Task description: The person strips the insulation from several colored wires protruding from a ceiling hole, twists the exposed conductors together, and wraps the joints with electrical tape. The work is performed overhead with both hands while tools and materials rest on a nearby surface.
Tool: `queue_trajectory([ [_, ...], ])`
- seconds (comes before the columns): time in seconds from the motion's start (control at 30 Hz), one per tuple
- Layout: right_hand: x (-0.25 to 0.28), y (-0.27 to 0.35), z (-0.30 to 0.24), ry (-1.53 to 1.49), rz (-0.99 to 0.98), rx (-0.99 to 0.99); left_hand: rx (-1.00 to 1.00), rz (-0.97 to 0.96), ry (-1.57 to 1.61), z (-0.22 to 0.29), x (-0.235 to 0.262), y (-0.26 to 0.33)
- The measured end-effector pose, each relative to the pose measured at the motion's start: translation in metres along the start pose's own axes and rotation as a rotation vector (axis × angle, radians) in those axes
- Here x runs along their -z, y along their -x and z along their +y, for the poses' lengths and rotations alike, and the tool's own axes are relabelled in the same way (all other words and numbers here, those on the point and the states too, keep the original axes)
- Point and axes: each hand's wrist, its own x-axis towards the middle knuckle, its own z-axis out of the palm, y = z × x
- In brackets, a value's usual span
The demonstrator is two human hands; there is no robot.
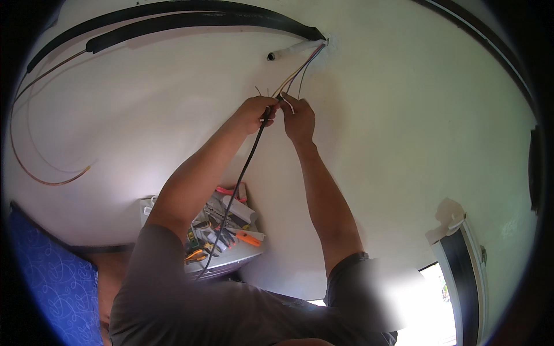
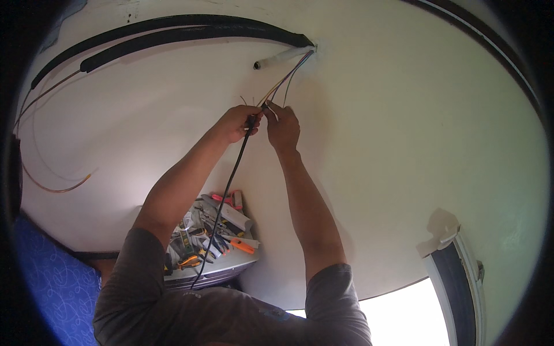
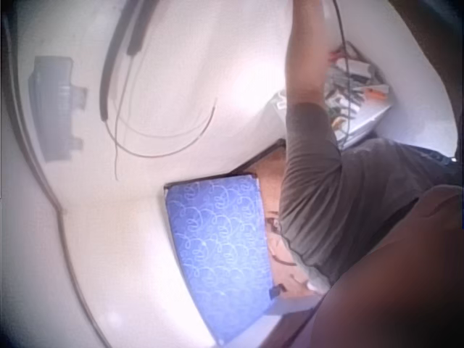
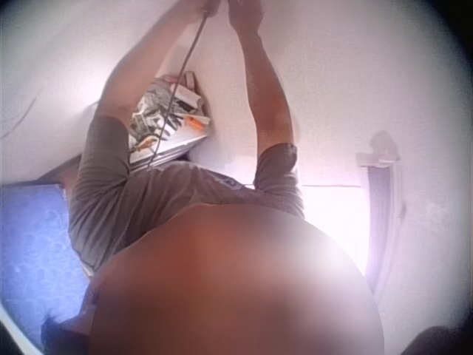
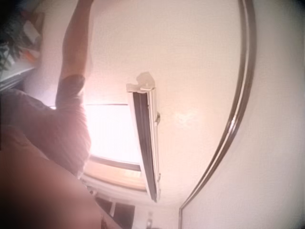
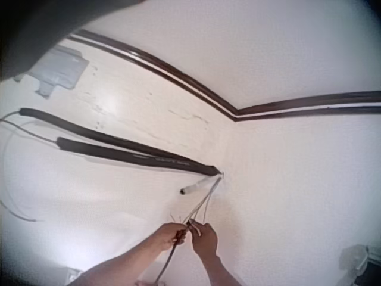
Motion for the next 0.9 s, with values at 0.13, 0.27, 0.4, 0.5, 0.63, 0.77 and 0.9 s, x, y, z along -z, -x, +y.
queue_trajectory([
  [0.13,-0.005,0.000,-0.001,-0.497,-0.133,-0.262,-0.014,0.030,-0.113,-0.007,-0.004,0.000],
  [0.27,-0.006,0.000,0.006,-1.121,-0.259,-0.387,-0.091,0.071,-0.262,-0.021,-0.007,-0.008],
  [0.4,-0.005,-0.007,0.016,-1.490,-0.188,-0.663,-0.240,0.087,-0.420,-0.036,-0.012,-0.021],
  [0.5,-0.012,-0.009,0.020,-1.414,-0.051,-0.687,-0.422,0.119,-0.581,-0.048,-0.022,-0.024],
  [0.63,-0.019,-0.004,0.027,-1.432,0.009,-0.640,-0.448,0.169,-0.503,-0.055,-0.031,-0.017],
  [0.77,-0.022,-0.001,0.043,-1.617,-0.050,-0.617,-0.415,0.137,-0.358,-0.051,-0.038,-0.012],
  [0.9,-0.026,-0.006,0.053,-1.781,-0.302,-0.268,-0.361,0.148,-0.163,-0.049,-0.042,-0.009],
])
